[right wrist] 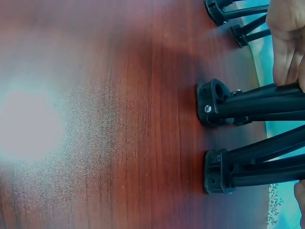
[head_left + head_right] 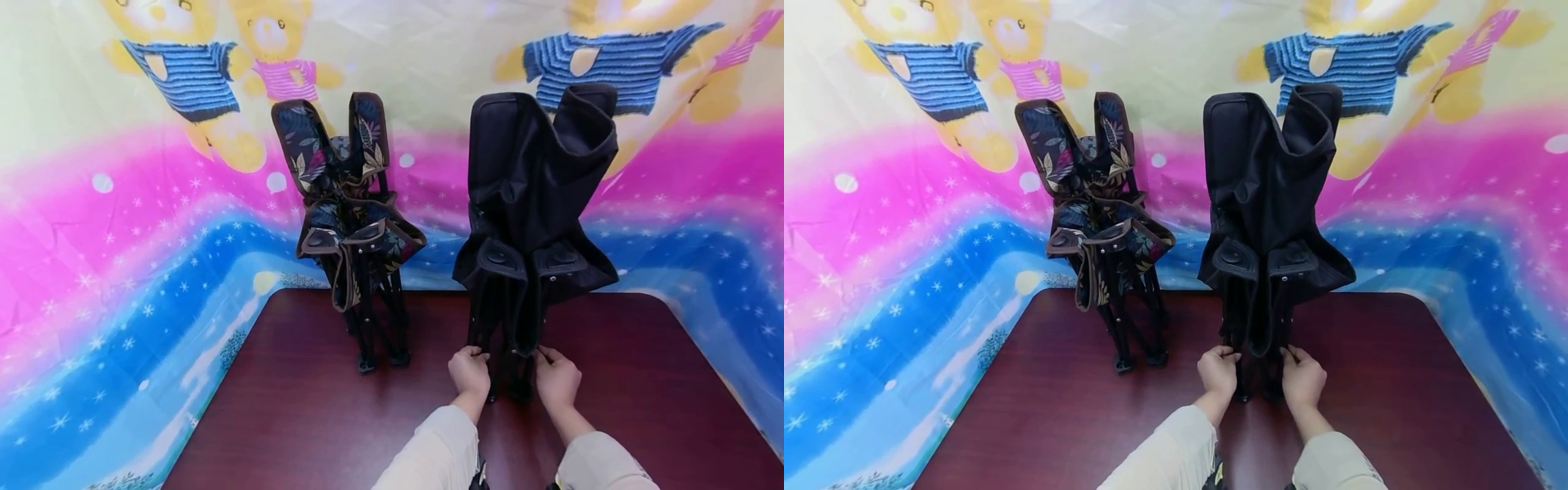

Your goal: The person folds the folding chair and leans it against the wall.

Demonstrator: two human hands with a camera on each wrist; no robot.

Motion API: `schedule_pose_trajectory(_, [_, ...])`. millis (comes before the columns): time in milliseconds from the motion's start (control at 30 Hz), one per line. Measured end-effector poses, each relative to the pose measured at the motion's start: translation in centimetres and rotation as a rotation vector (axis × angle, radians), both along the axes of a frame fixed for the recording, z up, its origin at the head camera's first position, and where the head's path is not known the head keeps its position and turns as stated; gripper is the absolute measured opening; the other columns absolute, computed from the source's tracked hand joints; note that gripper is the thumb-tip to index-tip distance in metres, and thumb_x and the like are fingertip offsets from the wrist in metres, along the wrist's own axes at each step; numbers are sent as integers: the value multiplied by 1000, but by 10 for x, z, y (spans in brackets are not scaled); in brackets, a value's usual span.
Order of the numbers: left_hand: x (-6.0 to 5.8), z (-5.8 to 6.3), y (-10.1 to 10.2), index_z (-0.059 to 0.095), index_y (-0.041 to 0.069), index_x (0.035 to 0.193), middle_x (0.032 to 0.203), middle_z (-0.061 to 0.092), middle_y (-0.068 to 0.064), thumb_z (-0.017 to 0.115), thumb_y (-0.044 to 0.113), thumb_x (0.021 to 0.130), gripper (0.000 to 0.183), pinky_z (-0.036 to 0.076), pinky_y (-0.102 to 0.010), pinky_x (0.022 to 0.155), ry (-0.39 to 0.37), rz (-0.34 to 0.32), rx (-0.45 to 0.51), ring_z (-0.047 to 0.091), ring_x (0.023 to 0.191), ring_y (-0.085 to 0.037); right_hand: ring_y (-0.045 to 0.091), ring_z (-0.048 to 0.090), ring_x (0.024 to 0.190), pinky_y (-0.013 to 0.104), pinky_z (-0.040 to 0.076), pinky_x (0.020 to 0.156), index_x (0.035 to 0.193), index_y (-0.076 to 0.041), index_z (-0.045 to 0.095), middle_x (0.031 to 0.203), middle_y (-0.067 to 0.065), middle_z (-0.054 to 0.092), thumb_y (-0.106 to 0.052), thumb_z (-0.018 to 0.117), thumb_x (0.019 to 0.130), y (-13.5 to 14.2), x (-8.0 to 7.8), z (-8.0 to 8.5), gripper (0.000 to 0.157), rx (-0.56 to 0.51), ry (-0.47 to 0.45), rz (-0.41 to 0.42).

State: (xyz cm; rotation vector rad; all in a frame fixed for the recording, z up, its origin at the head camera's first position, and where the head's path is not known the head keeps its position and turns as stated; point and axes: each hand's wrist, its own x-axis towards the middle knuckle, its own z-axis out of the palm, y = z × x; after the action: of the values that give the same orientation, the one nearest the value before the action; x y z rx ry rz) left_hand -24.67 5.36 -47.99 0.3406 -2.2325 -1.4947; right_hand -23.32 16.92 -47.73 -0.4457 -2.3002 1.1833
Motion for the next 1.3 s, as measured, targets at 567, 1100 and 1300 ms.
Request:
schedule_pose_trajectory(567, [-7,7,1,67,1,95,91,64,-11,69,2,67,28,47,-28,74,-138,-101,89,57,90,-21,36,46,104,45,36,86,110,8,55,109,24,52,-11,42,90,-1,-8,7,30,-78,-130,164])
schedule_pose_trajectory(1100, [-23,6,-13,51,2,120,118,52,-10,58,13,81,41,37,-31,90,-276,-355,166,44,111,-24,36,22,122,46,22,98,131,4,31,131,25,29,-24,30,95,11,-25,15,46,-181,-360,380])
schedule_pose_trajectory(1300, [-26,14,-12,46,2,124,121,48,-13,55,18,84,44,34,-33,92,-341,-387,65,40,114,-25,36,18,123,46,20,98,132,3,28,133,25,25,-24,28,95,12,-29,18,46,-219,-384,390])
